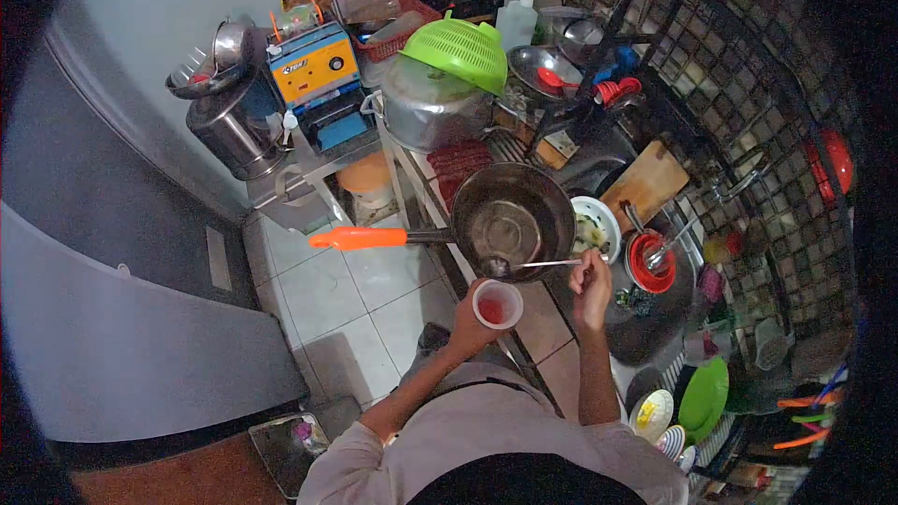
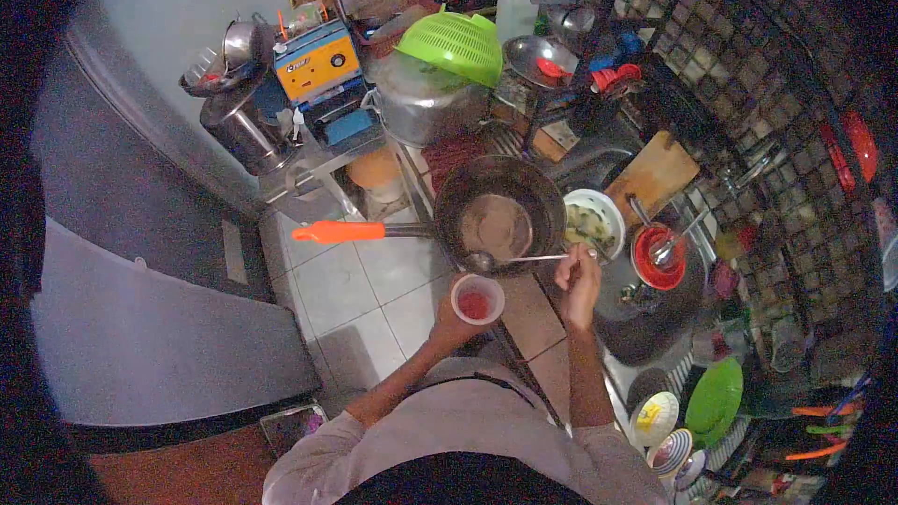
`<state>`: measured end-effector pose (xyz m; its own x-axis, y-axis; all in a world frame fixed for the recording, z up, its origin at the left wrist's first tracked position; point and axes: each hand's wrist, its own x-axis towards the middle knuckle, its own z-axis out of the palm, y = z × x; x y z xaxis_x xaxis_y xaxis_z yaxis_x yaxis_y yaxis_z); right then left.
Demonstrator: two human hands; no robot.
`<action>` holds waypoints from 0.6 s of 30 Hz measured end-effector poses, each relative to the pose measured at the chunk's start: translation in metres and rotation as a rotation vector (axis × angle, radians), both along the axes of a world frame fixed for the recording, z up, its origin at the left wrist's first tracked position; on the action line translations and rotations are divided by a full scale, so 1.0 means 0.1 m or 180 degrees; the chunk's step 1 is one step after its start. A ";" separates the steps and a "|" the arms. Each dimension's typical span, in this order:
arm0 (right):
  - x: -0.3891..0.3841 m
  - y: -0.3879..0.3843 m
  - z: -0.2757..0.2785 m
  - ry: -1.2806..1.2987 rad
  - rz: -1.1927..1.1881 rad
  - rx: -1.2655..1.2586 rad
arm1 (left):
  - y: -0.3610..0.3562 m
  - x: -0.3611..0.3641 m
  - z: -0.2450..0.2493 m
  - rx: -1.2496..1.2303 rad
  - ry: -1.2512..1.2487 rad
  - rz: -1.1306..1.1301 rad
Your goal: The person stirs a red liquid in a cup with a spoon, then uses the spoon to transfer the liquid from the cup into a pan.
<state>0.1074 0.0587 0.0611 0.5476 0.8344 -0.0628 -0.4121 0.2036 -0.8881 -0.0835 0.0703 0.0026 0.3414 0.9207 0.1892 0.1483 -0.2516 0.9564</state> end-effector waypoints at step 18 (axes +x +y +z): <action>-0.08 -0.20 0.33 -0.0207 -0.0131 0.0320 | 0.01 0.02 0.04 -0.0296 -0.0411 -0.0075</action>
